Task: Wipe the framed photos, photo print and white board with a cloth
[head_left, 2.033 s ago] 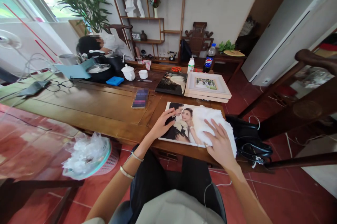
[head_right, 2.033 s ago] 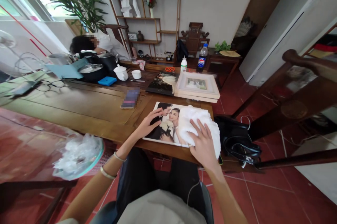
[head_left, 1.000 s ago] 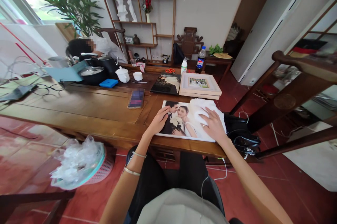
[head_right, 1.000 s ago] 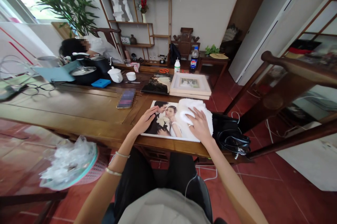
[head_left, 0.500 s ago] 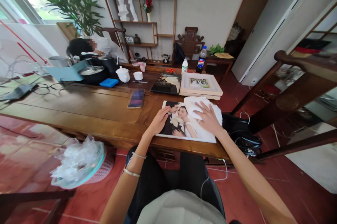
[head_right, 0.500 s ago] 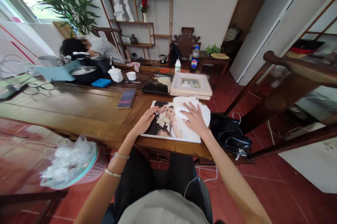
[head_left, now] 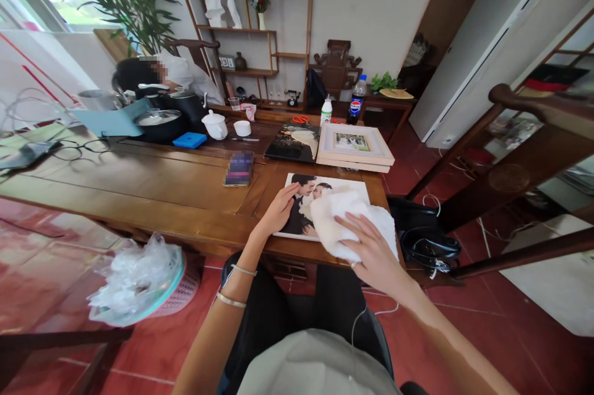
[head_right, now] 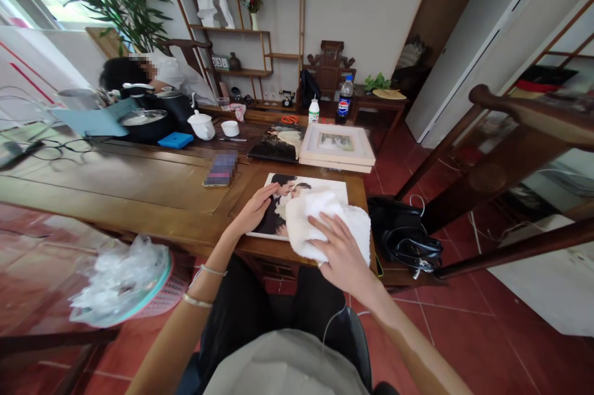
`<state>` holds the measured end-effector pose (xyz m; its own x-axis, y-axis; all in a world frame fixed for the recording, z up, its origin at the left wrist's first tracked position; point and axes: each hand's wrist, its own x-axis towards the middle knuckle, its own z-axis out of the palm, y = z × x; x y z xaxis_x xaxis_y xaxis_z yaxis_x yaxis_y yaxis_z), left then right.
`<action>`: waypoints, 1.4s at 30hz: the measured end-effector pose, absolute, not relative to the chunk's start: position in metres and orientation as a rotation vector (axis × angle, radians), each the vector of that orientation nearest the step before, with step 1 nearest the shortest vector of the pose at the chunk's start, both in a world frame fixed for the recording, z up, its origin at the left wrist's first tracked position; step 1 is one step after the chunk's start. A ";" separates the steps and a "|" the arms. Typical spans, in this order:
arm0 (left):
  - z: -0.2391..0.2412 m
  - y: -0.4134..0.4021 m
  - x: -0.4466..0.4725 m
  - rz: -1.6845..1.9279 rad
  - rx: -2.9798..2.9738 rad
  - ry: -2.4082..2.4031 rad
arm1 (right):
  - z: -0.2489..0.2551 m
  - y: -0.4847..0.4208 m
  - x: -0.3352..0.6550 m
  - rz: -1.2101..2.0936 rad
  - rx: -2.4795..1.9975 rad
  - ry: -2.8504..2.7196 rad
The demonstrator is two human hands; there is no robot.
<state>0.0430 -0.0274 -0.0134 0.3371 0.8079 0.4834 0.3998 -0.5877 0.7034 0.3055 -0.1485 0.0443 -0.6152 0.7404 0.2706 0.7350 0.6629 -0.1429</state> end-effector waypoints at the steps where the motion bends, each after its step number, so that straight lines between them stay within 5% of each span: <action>1: -0.014 -0.027 0.043 1.169 2.144 1.052 | 0.043 -0.141 0.310 0.012 -1.190 -2.559; 11: -0.016 -0.025 0.043 1.123 2.158 1.107 | 0.031 -0.038 0.338 -0.209 -1.499 -2.351; 23: -0.018 -0.023 0.043 1.132 2.152 1.105 | 0.056 -0.162 0.310 0.122 -1.136 -2.660; 35: -0.014 -0.026 0.042 1.132 2.146 1.088 | 0.040 -0.042 0.328 -0.201 -1.478 -2.387; 42: -0.015 -0.025 0.043 1.152 2.140 1.076 | 0.045 -0.115 0.301 -0.044 -1.241 -2.583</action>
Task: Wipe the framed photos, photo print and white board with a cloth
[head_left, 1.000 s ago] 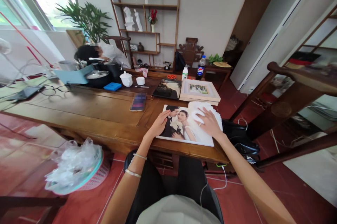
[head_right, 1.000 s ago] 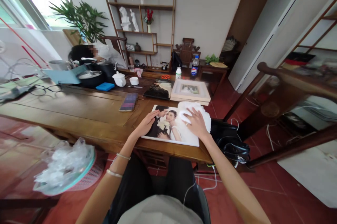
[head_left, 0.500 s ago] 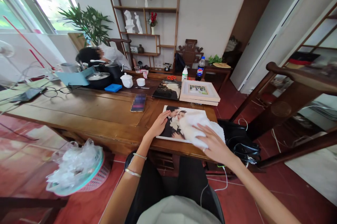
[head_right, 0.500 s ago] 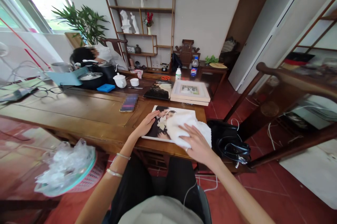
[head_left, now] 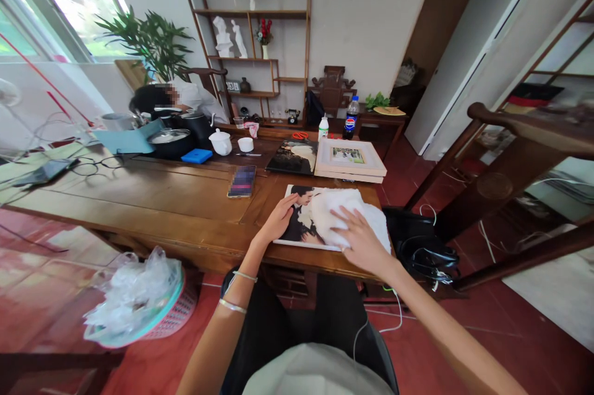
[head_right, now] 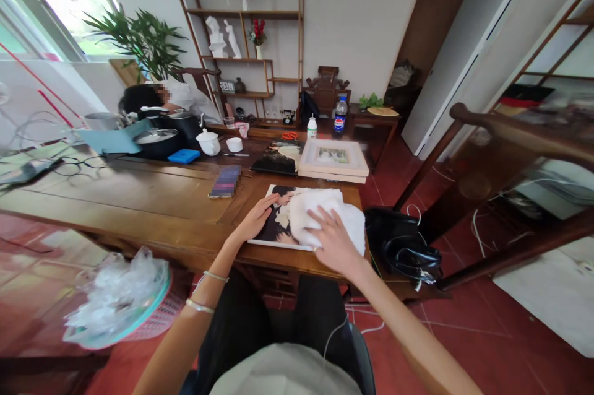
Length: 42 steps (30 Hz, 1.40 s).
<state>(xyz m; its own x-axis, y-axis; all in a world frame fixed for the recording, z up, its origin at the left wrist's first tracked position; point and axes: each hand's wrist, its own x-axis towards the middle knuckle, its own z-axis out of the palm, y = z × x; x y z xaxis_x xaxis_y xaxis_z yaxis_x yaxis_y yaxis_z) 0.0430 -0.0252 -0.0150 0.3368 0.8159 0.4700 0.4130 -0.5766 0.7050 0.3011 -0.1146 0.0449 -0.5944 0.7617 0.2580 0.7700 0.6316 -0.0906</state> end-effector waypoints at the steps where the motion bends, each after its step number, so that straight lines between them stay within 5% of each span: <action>1: -0.016 -0.024 0.043 1.158 2.143 1.065 | 0.046 -0.131 0.298 -0.009 -1.190 -2.615; 6: -0.019 -0.019 0.041 1.161 2.170 1.024 | 0.054 -0.162 0.306 0.135 -1.037 -2.677; 19: -0.020 0.013 0.039 1.092 2.218 1.120 | 0.032 -0.012 0.332 -0.155 -1.375 -2.393; 32: -0.025 0.015 0.037 1.183 2.160 1.072 | 0.052 -0.132 0.309 0.082 -1.074 -2.631; 42: -0.015 0.007 0.037 1.127 2.177 1.103 | 0.037 -0.030 0.326 -0.199 -1.465 -2.380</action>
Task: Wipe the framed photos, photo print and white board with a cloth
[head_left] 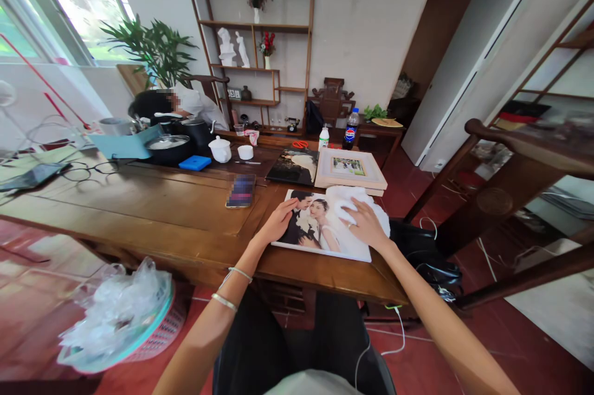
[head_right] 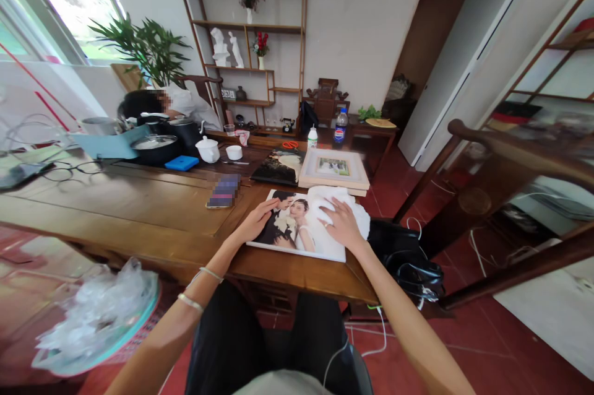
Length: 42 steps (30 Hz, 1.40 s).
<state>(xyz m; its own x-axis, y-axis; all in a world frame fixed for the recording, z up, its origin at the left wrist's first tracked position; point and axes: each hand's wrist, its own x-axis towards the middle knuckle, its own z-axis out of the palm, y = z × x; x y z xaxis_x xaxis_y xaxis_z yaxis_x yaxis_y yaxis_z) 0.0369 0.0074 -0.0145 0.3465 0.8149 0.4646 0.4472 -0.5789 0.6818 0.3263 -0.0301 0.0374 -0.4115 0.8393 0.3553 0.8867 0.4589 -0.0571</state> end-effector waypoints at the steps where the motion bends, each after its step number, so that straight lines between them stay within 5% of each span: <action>1: -0.014 0.007 0.037 1.127 2.178 1.103 | 0.037 -0.030 0.321 -0.200 -1.461 -2.381; 12: -0.014 0.007 0.036 1.153 2.168 1.072 | 0.049 -0.130 0.285 0.062 -1.081 -2.645; 23: -0.016 0.008 0.036 1.134 2.169 1.087 | 0.040 -0.038 0.318 -0.125 -1.502 -2.369; 34: -0.017 0.007 0.035 1.138 2.172 1.073 | 0.048 -0.134 0.285 0.146 -1.086 -2.655; 42: -0.016 0.007 0.034 1.095 2.193 1.071 | 0.046 -0.049 0.313 -0.023 -1.365 -2.464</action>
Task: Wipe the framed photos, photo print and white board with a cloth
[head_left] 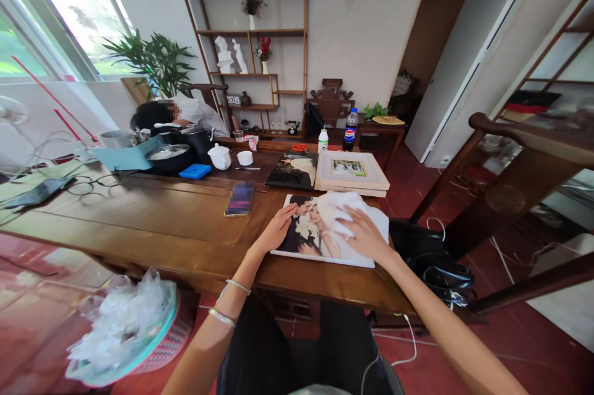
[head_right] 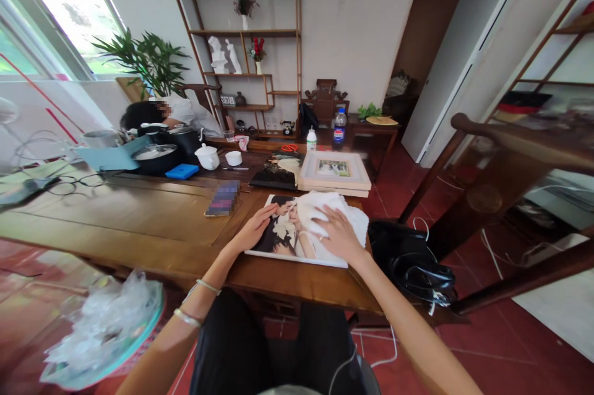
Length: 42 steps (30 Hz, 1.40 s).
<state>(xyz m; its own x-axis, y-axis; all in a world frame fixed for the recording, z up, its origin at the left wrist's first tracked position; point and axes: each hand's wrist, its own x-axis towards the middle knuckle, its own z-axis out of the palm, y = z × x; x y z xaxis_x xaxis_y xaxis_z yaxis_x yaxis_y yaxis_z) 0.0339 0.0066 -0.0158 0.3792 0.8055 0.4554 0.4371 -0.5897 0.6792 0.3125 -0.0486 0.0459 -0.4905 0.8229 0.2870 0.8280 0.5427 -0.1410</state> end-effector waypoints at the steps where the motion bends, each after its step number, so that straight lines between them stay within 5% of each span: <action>1: -0.016 0.007 0.034 1.103 2.194 1.061 | 0.045 -0.039 0.313 -0.055 -1.424 -2.424; 13: -0.015 0.006 0.035 1.110 2.208 1.079 | 0.052 -0.135 0.279 0.178 -1.060 -2.667; 25: -0.015 0.005 0.035 1.107 2.197 1.087 | 0.047 -0.023 0.307 -0.095 -1.432 -2.401; 36: -0.018 0.007 0.036 1.121 2.192 1.091 | 0.047 -0.130 0.274 0.169 -1.086 -2.654; 42: -0.018 0.008 0.034 1.117 2.201 1.069 | 0.050 -0.102 0.275 0.186 -1.036 -2.629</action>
